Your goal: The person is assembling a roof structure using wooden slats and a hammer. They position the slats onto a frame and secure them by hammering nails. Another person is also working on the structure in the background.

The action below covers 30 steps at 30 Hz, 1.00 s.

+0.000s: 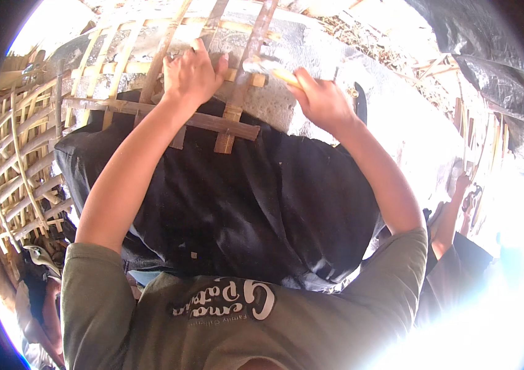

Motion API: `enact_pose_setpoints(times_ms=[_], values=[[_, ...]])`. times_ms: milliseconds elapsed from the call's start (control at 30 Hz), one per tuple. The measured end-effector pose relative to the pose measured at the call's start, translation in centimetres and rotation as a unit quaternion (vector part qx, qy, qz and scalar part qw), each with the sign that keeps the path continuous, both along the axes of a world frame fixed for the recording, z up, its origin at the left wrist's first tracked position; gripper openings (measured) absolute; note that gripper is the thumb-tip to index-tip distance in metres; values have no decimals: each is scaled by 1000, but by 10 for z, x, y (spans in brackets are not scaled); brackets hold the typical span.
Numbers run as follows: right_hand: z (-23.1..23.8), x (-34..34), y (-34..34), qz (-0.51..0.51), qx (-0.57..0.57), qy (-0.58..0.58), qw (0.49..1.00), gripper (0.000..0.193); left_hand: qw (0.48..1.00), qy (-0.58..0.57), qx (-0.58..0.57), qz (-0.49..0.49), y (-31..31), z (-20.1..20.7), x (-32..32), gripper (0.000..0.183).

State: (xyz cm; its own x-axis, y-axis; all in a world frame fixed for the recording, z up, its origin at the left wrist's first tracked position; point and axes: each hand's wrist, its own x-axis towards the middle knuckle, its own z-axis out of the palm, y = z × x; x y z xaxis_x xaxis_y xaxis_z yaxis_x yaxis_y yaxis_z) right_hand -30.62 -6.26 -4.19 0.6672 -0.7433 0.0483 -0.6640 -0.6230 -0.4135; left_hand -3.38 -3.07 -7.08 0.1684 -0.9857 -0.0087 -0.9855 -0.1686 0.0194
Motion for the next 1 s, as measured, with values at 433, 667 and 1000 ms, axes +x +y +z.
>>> enact_pose_setpoints(times_ms=[433, 667, 1000], values=[[-3, -5, 2, -27, 13, -49, 998, 19, 1000, 22, 1, -2, -3, 2, 2, 72], [20, 17, 13, -51, 32, -66, 996, 21, 1000, 8, -15, -1, -1, 1, -1, 70], [28, 18, 9, -79, 39, -63, 994, 19, 1000, 5, -26, 4, 1, -1, 2, 73]])
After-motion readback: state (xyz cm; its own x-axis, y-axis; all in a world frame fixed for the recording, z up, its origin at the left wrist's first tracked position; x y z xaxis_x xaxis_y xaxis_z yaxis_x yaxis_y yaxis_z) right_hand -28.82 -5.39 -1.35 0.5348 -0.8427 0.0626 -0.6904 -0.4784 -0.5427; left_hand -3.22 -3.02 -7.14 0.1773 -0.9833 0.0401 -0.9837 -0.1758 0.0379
